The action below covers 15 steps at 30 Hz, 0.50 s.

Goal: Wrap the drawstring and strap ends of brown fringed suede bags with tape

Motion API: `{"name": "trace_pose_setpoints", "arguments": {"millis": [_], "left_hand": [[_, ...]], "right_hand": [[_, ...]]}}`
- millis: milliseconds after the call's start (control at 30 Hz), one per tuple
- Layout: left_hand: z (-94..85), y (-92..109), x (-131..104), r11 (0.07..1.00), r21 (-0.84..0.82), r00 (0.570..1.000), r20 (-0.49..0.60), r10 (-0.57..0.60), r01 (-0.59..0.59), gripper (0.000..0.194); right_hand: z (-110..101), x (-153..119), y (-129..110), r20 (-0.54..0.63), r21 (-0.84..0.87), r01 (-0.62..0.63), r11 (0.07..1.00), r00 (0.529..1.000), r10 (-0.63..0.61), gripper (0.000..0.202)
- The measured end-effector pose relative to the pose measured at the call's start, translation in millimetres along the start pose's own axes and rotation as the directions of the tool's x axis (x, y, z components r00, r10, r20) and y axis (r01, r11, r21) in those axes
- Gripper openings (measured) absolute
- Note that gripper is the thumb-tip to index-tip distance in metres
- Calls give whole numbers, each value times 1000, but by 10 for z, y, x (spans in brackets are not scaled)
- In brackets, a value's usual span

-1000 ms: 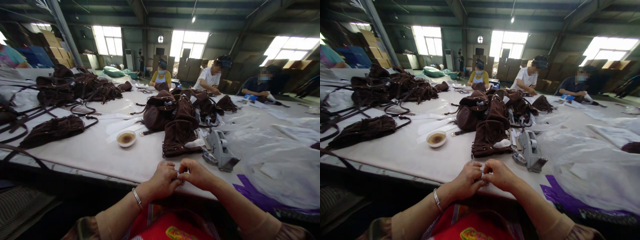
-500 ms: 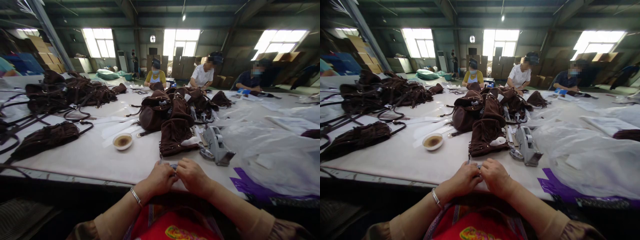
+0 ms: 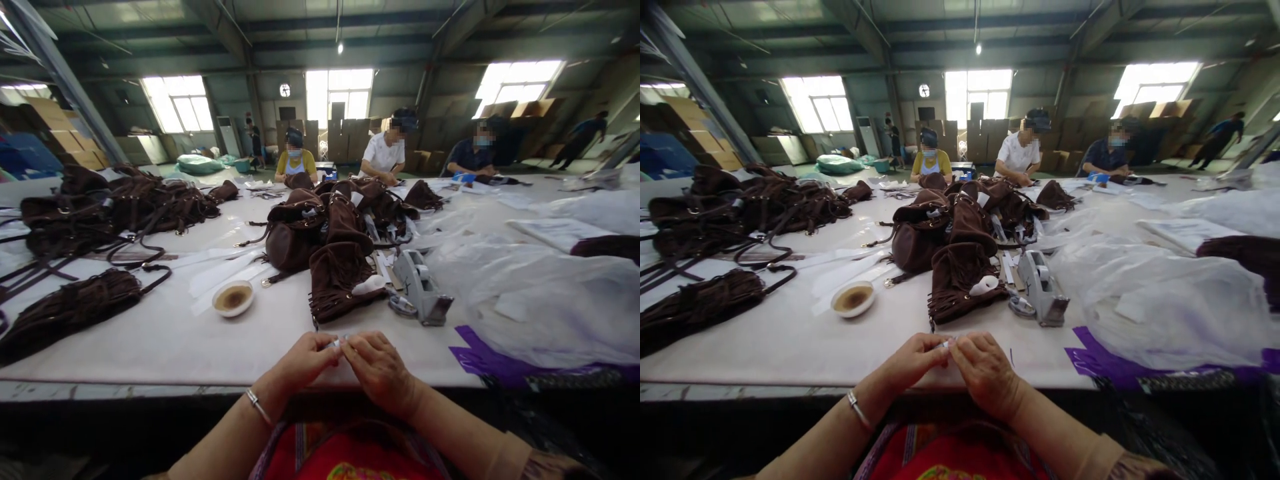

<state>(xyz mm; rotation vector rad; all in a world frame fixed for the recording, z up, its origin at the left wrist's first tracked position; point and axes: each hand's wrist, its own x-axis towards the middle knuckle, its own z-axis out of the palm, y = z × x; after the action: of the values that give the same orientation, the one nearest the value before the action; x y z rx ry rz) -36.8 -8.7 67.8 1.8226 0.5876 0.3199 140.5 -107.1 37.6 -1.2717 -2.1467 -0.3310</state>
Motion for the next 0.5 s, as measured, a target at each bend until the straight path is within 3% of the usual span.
{"name": "trace_pose_setpoints", "arguments": {"millis": [167, 233, 267, 333, 400, 433, 500], "left_hand": [[61, 16, 23, 999, -32, 999, -48, 13, -15, 39], [69, -1, 29, 1000, 21, 995, -99, 4, -2, 38], [75, -13, 33, 998, 57, 993, -121, -3, 10, 38], [101, -33, 46, 992, 126, 988, -155, -9, 29, 38], [154, -41, 63, 985, 172, 984, -177, -2, 33, 38], [187, -40, 72, 982, 186, 983, -185, 4, 31, 39], [251, -35, 88, 979, 201, 980, -197, 20, 20, 39]], "right_hand": [[-91, -68, -1, -106, 208, -191, 959, 971, 216, 39], [-231, -137, 211, -148, 225, -283, 932, 936, 320, 33], [-324, -180, 379, -193, 220, -356, 908, 897, 398, 30], [-534, -274, 805, -289, 228, -561, 796, 742, 606, 26], [-722, -362, 1267, -290, 261, -803, 537, 465, 836, 26], [-788, -399, 1478, -272, 265, -840, 474, 407, 872, 25], [-848, -449, 1808, -204, 285, -868, 407, 360, 911, 24]]}}
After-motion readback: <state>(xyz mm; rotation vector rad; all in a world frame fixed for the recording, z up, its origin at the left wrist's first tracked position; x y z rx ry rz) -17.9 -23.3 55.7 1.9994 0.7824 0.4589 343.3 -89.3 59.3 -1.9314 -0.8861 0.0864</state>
